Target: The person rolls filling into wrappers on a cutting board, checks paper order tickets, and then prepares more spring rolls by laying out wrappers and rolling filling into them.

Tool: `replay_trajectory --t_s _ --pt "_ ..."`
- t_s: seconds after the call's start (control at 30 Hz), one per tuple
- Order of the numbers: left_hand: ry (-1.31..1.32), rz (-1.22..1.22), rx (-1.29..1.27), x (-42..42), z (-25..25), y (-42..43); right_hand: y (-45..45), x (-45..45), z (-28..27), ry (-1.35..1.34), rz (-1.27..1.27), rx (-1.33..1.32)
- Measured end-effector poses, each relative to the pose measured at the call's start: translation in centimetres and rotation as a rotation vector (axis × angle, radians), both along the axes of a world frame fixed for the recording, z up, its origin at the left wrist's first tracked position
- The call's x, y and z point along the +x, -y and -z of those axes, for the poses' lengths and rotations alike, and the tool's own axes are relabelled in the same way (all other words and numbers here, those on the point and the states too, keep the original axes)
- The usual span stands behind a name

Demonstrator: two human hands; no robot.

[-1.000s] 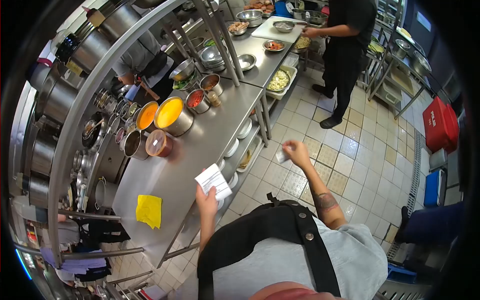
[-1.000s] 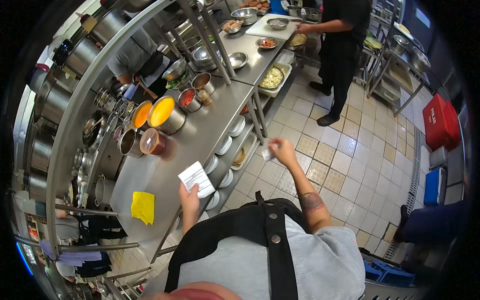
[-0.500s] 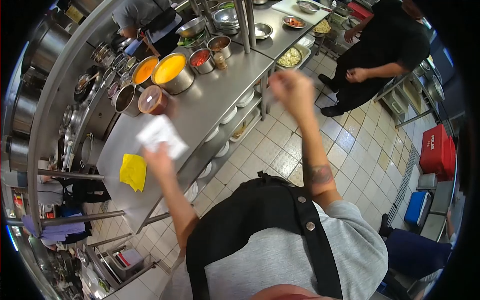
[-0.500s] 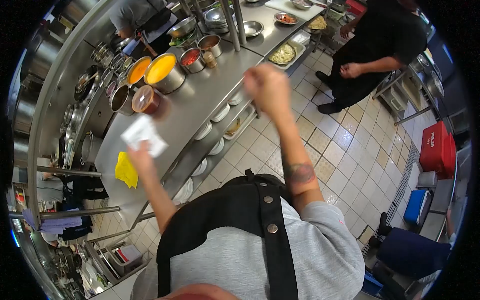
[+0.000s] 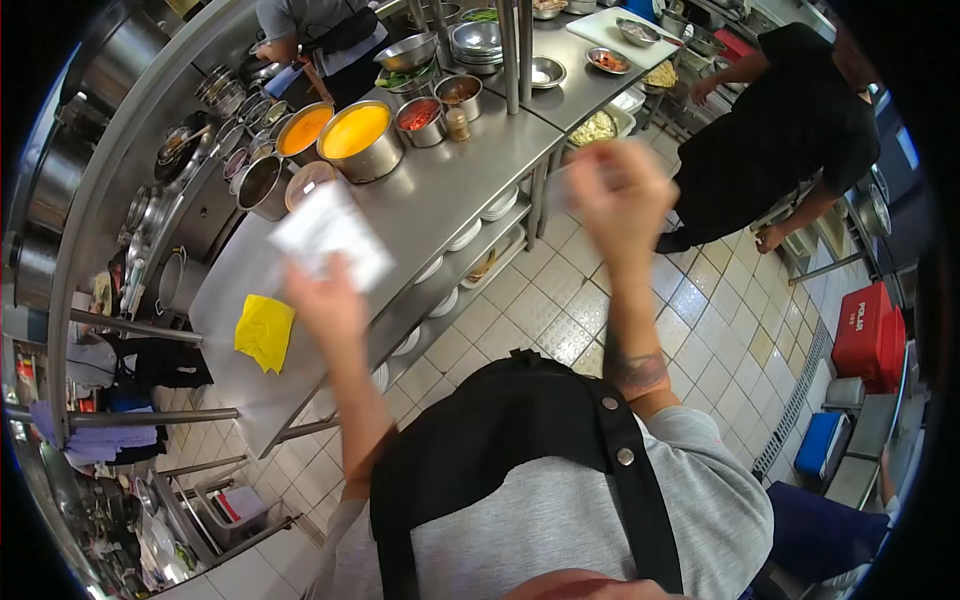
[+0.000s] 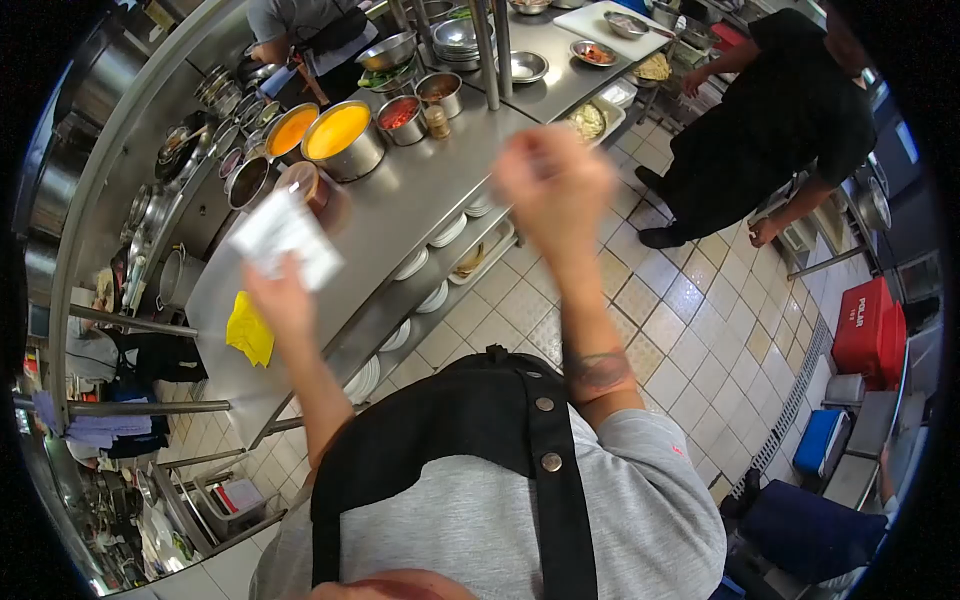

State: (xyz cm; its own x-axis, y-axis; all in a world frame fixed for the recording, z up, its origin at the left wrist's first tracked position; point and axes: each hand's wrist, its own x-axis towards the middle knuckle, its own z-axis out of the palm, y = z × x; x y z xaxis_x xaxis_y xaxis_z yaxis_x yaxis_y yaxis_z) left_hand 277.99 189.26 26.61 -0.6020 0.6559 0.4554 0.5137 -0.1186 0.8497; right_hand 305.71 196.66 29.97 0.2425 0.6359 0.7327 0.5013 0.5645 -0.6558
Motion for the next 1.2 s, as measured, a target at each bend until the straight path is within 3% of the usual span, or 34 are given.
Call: replay_trajectory --t_s 0.07,0.1,0.17,0.2,0.27,0.3,0.33,0.37,0.4,0.43,0.5,0.57,0.63,0.7,0.8,0.83,0.93,1.03,1.1,1.2 --pt "-0.045 0.401 0.003 5.7 -1.1 0.5 2.9 -4.5 -0.1 0.094 -0.229 0.031" --pt "-0.062 0.321 0.026 5.4 -1.4 0.6 3.5 -5.4 -0.6 0.116 -0.276 0.049" --pt "-0.083 0.159 0.068 4.0 -1.7 1.2 1.4 -1.5 -0.7 0.05 -0.036 0.045" --pt "-0.02 -0.072 0.05 0.5 -0.7 1.0 0.0 1.5 -0.5 -0.05 0.076 -0.011" --pt "0.079 -0.241 0.075 -7.6 0.3 2.5 -1.7 7.8 -0.2 0.004 0.496 0.012" --pt "0.132 -0.322 0.092 -11.7 0.7 3.3 -2.2 10.6 1.1 -0.108 0.578 0.0" --pt "0.317 -0.317 0.239 -12.1 -0.3 3.9 -1.6 9.4 0.6 -0.193 0.511 0.015" --pt "0.152 -0.321 0.206 -11.6 0.8 3.3 -0.7 7.2 0.1 -0.278 0.448 0.021" --pt "-0.015 -0.324 0.163 -9.9 3.3 2.4 -0.3 3.9 0.6 -0.14 0.253 0.012" --pt "-0.049 -0.192 0.108 -6.3 3.2 2.2 0.1 1.0 1.0 0.0 0.051 0.003" --pt "0.018 0.213 0.002 0.4 0.9 1.8 1.2 -1.5 0.8 0.004 -0.002 0.006" --pt "0.103 0.042 0.025 -1.8 0.4 2.3 1.1 -2.8 -0.1 0.014 -0.054 0.035" --pt "0.205 -0.032 0.055 -4.4 0.6 2.7 -1.3 1.4 0.0 -0.124 0.097 0.007" --pt "0.316 -0.012 0.116 -6.4 1.4 2.4 -1.6 1.6 0.2 0.074 0.259 0.038" --pt "0.118 0.142 0.046 -1.9 2.5 2.5 1.3 -3.5 1.1 0.196 -0.221 0.021" --pt "0.133 0.196 0.072 -1.2 2.2 2.5 2.4 -4.2 1.1 0.124 -0.252 -0.144" --pt "0.227 0.06 0.048 -6.6 2.3 1.9 -0.6 -0.7 3.2 0.031 -0.079 -0.013" --pt "0.296 0.199 0.134 -8.1 0.0 -0.6 -0.6 2.9 3.8 0.095 0.083 -0.161" --pt "0.262 0.393 0.193 -7.0 -2.7 -3.5 0.7 1.9 3.3 -0.03 0.035 -0.247" --pt "0.01 0.444 0.212 -6.2 -7.8 -8.3 1.8 1.4 3.2 -0.058 0.007 -0.266"
